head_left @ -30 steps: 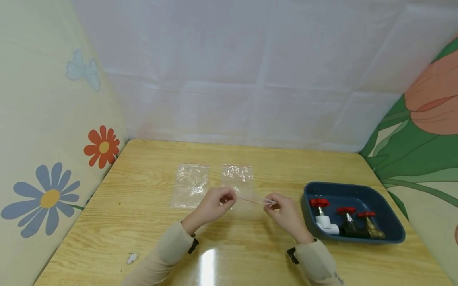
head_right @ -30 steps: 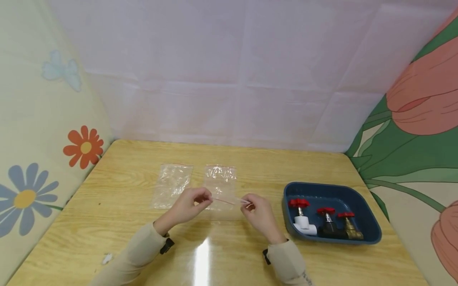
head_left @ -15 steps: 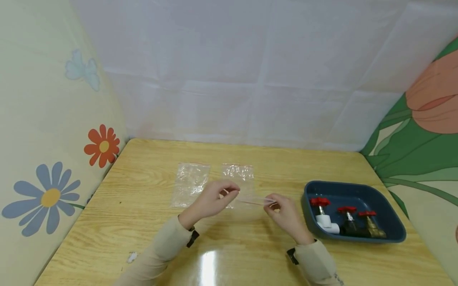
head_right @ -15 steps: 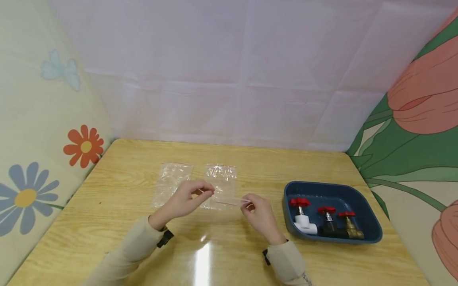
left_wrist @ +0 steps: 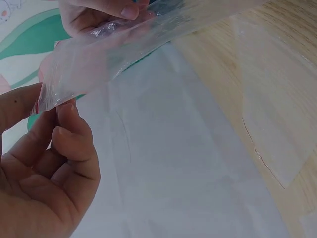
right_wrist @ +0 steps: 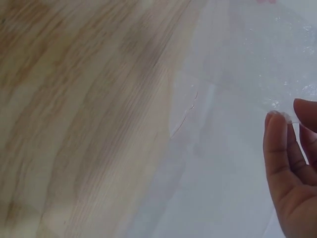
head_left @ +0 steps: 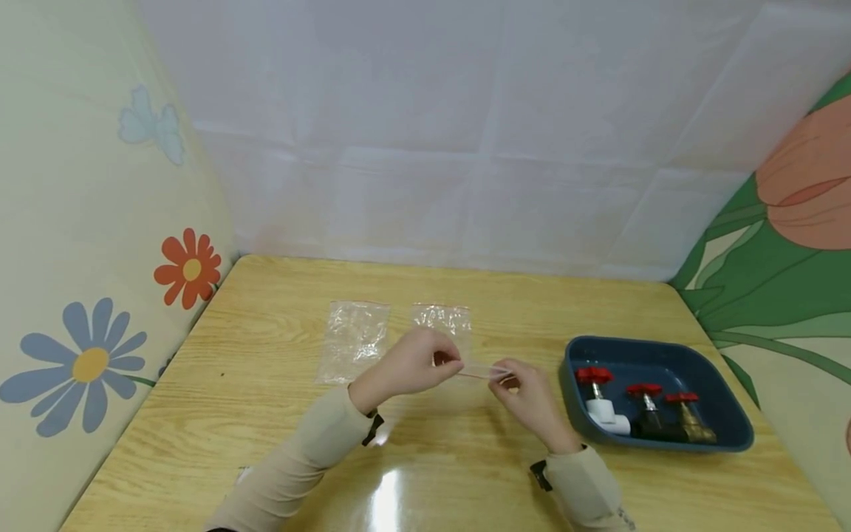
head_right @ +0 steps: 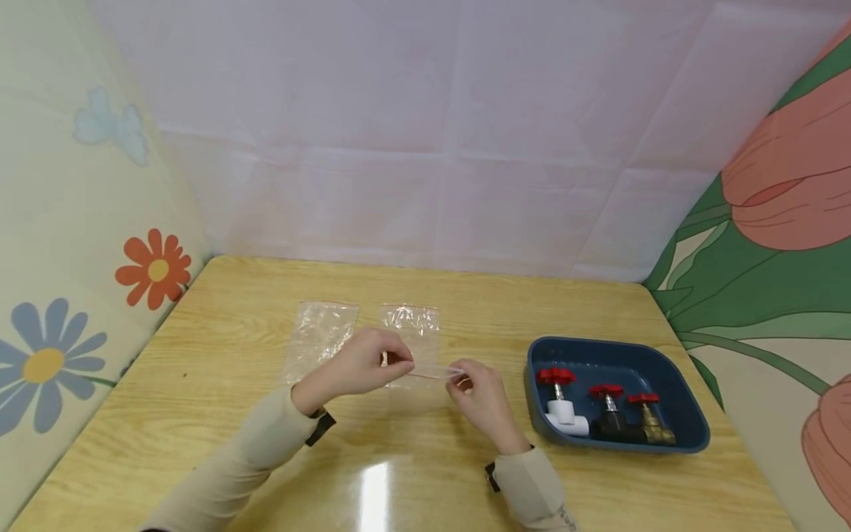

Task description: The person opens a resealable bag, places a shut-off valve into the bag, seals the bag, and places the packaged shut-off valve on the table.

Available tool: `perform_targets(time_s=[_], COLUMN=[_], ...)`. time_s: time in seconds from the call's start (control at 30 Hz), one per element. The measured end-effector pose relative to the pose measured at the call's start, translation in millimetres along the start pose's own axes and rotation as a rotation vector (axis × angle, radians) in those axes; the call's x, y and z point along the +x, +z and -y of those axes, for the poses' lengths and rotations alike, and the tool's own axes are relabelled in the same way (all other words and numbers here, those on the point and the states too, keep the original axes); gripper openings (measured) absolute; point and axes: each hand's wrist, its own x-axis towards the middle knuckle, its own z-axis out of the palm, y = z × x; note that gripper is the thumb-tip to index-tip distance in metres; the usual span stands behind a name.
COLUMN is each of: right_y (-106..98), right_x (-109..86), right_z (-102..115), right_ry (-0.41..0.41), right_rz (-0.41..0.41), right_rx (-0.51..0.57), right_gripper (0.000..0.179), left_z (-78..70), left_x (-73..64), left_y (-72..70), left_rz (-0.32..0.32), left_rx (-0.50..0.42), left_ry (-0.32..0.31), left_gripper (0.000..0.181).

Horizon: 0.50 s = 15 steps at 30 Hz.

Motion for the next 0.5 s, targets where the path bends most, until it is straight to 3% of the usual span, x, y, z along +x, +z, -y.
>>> perform_targets(time_s=[0.23, 0.5], right_y=[-1, -19], right_x=[-2.0, -3.2], right_z=[0, 6], right_ry=[-0.020, -0.127], right_rz=[-0.016, -0.105], right_rx=[0.008, -0.037], right_gripper=[0.021, 0.034], left_z=[-2.3, -0.1], left_x=[1.9, 2.8], left_y=[-0.6, 1.0], left_rz=[0.006, -0.012], left_rx=[0.014, 0.019], left_ry=[-0.018, -0.032], left_gripper=[0.009, 0.012])
